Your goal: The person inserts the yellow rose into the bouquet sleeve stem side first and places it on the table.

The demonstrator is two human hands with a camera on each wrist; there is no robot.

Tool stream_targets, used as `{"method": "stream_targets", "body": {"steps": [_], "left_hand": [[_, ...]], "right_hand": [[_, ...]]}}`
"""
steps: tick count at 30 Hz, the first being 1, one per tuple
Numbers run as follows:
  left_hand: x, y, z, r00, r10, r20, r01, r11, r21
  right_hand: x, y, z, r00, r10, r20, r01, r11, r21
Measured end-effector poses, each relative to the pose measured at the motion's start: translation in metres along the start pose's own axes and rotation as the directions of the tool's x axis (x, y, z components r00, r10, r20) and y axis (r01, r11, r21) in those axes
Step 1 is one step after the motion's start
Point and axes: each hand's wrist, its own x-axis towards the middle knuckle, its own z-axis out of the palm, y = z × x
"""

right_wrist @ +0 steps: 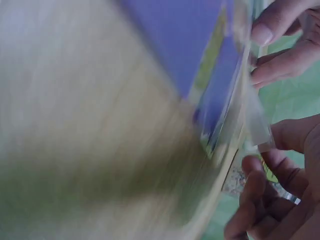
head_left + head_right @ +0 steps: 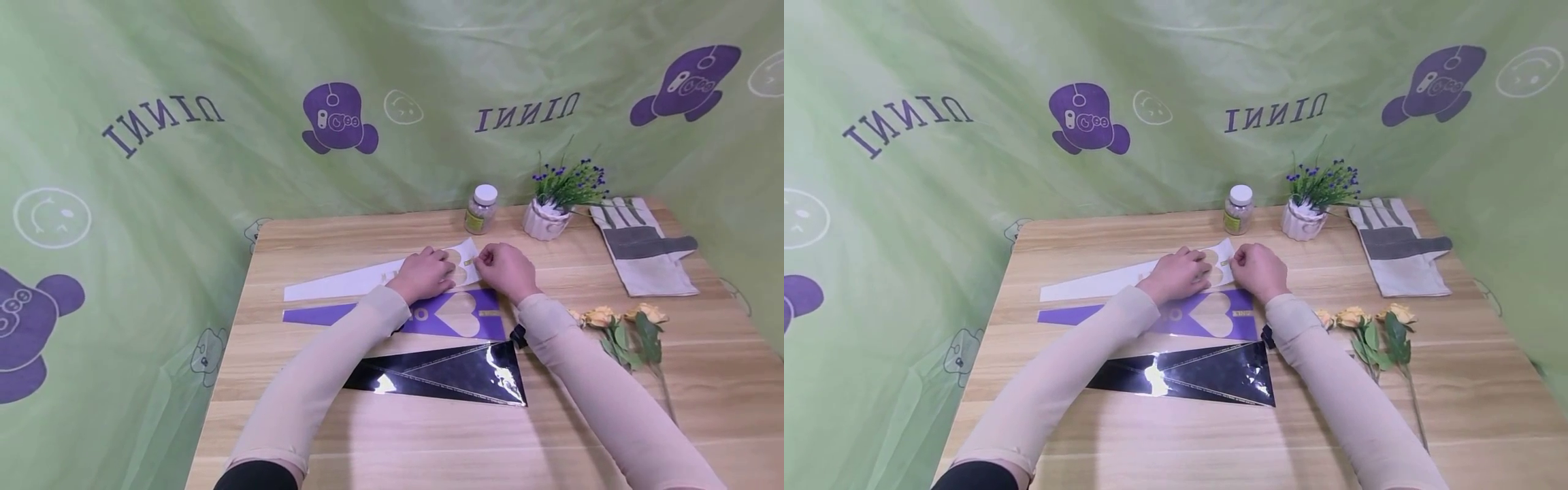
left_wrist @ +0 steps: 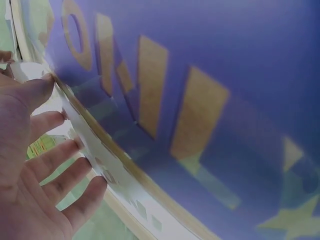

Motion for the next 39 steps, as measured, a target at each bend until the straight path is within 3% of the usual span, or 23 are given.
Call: {"method": "stream_targets", "body": {"steps": [5,8,12,14,20,24,30,33,39], "left_hand": [[0.003,0.002,0.002,0.999,-0.035,-0.015,0.034,0.997,-0.076],[0.008,0.002,0.004,0.997,-0.062,-0.045,0.054,0.985,-0.163],[0.013,0.001,0.002,0.993,-0.101,-0.062,0.081,0.961,-0.265],[0.014,0.000,-0.001,0.989,-0.134,-0.056,0.108,0.937,-0.332],[0.018,0.003,-0.011,0.975,-0.220,-0.037,0.165,0.825,-0.541],[0.020,0.007,-0.014,0.966,-0.257,-0.018,0.200,0.793,-0.575],[0.022,0.014,-0.016,0.940,-0.339,0.025,0.282,0.737,-0.614],[0.024,0.017,-0.017,0.927,-0.374,0.037,0.316,0.722,-0.615],[0.029,0.016,-0.017,0.912,-0.408,0.032,0.345,0.724,-0.598]], "right_hand": [[-0.003,-0.002,0.005,0.989,-0.103,-0.103,0.084,0.982,-0.169],[-0.005,-0.005,0.006,0.980,-0.152,-0.131,0.125,0.972,-0.198],[-0.005,-0.010,0.006,0.977,-0.180,-0.113,0.159,0.971,-0.178],[-0.006,-0.012,0.006,0.980,-0.181,-0.087,0.165,0.972,-0.168],[-0.007,-0.012,0.005,0.983,-0.175,-0.054,0.165,0.974,-0.152],[-0.008,-0.011,0.006,0.982,-0.182,-0.044,0.175,0.976,-0.127],[-0.007,-0.010,0.007,0.984,-0.178,0.002,0.178,0.979,-0.099],[-0.007,-0.009,0.006,0.986,-0.163,0.022,0.164,0.984,-0.064],[-0.007,-0.011,-0.002,0.983,-0.172,0.065,0.173,0.985,-0.011]]}}
